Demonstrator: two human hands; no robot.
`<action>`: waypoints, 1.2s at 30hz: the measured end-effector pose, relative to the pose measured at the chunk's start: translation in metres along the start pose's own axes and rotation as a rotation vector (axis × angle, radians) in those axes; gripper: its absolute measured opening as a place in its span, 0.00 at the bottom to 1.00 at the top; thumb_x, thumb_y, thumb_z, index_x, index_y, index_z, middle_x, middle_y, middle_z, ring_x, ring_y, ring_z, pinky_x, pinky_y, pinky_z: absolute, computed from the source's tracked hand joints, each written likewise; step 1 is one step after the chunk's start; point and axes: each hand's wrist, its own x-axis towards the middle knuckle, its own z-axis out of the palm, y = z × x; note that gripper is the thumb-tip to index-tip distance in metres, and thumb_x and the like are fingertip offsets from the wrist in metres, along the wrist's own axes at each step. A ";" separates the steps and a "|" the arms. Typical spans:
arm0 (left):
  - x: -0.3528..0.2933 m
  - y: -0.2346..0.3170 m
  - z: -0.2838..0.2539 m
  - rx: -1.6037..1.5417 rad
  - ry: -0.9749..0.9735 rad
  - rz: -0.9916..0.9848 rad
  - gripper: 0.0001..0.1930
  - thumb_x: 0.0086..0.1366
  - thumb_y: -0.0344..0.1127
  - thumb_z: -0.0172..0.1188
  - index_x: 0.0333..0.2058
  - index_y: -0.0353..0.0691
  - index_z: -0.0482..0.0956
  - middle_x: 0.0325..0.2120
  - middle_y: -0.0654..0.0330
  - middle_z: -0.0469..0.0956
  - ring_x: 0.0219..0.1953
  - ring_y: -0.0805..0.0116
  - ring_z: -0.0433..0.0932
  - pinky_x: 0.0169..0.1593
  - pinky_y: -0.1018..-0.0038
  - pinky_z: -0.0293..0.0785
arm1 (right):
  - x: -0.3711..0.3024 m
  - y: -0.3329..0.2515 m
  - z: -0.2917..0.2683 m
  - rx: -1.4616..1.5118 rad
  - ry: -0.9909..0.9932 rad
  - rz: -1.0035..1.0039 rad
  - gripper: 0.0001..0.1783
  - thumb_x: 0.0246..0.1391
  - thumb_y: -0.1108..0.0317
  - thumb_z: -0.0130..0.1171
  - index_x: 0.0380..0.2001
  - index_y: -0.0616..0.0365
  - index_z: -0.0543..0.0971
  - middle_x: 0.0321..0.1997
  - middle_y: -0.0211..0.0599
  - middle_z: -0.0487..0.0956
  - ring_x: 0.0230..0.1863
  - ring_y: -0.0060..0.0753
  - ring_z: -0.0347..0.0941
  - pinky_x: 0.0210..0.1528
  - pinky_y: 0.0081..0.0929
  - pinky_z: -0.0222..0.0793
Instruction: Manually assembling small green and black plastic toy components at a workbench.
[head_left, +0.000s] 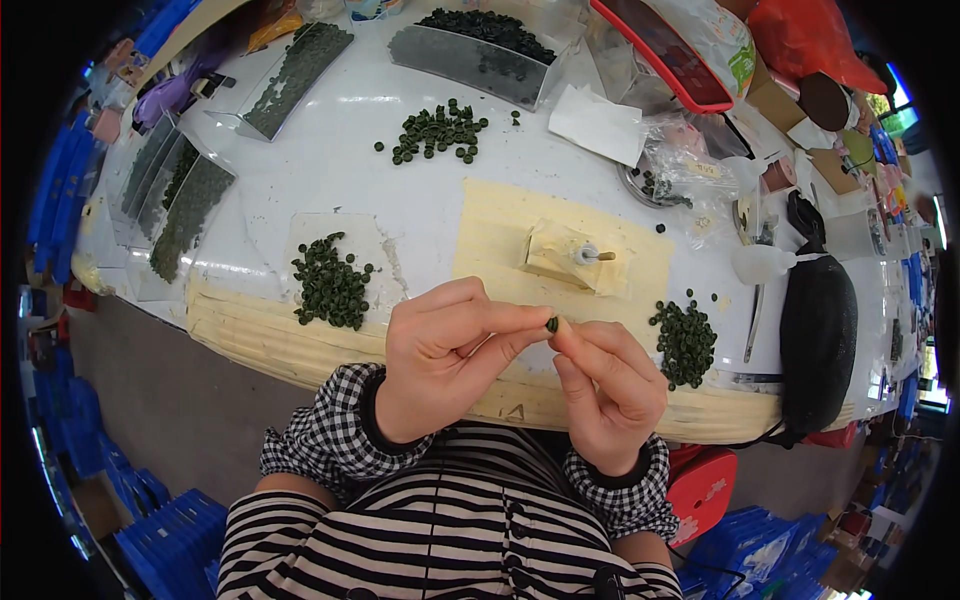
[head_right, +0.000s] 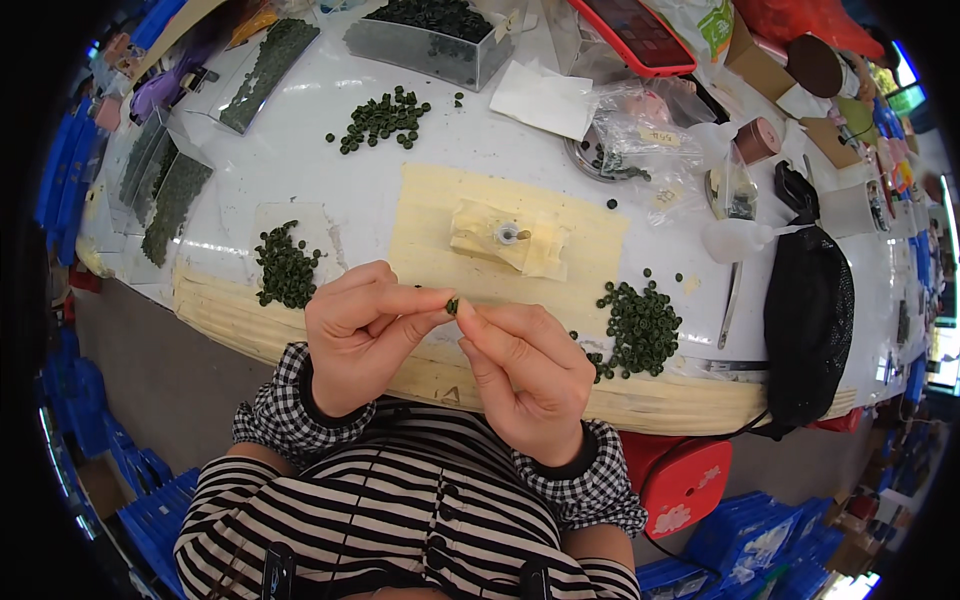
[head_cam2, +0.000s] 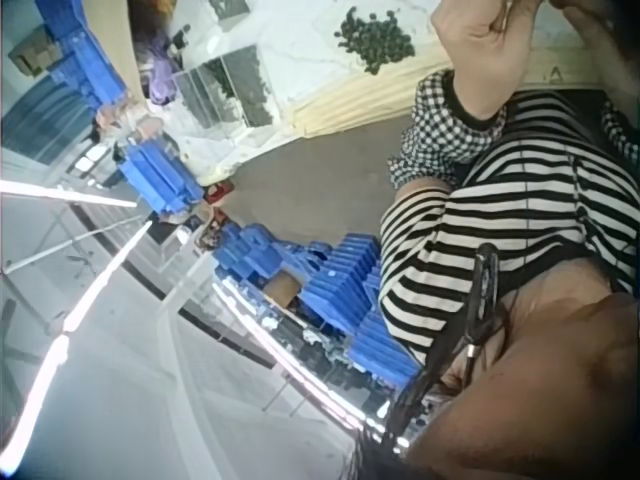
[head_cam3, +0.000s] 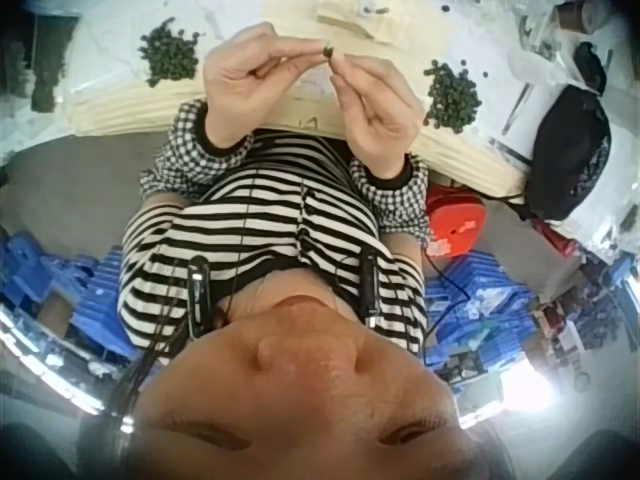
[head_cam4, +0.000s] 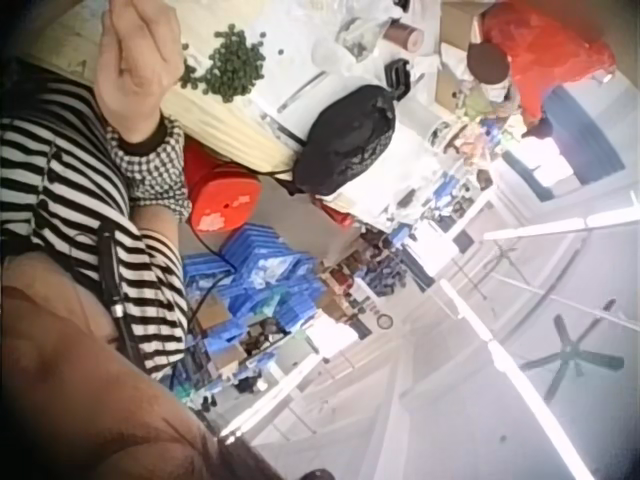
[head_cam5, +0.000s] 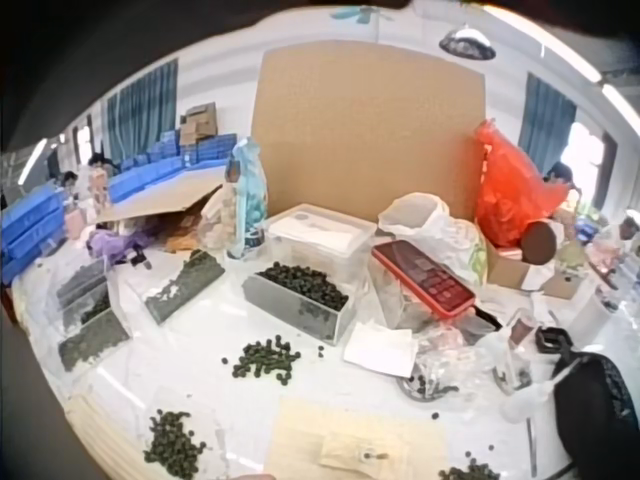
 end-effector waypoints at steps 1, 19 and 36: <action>0.000 0.000 0.000 0.001 -0.001 -0.001 0.14 0.51 0.21 0.70 0.38 0.40 0.86 0.15 0.69 0.63 0.18 0.80 0.59 0.22 0.82 0.53 | 0.000 0.000 0.000 -0.001 0.000 0.003 0.19 0.45 0.86 0.63 0.44 0.63 0.82 0.36 0.42 0.81 0.33 0.32 0.76 0.34 0.21 0.72; 0.000 0.001 -0.002 -0.070 -0.036 -0.099 0.11 0.53 0.22 0.69 0.36 0.38 0.85 0.15 0.71 0.61 0.18 0.81 0.57 0.23 0.81 0.53 | -0.002 0.003 -0.001 0.078 -0.003 0.034 0.19 0.46 0.85 0.63 0.44 0.63 0.82 0.36 0.40 0.81 0.32 0.31 0.76 0.33 0.20 0.70; 0.001 0.001 -0.007 -0.016 -0.085 0.027 0.14 0.53 0.19 0.66 0.40 0.38 0.85 0.18 0.63 0.73 0.18 0.79 0.68 0.21 0.82 0.62 | 0.000 0.002 -0.001 0.063 -0.032 -0.006 0.18 0.46 0.84 0.64 0.43 0.62 0.83 0.35 0.40 0.81 0.31 0.31 0.75 0.33 0.20 0.70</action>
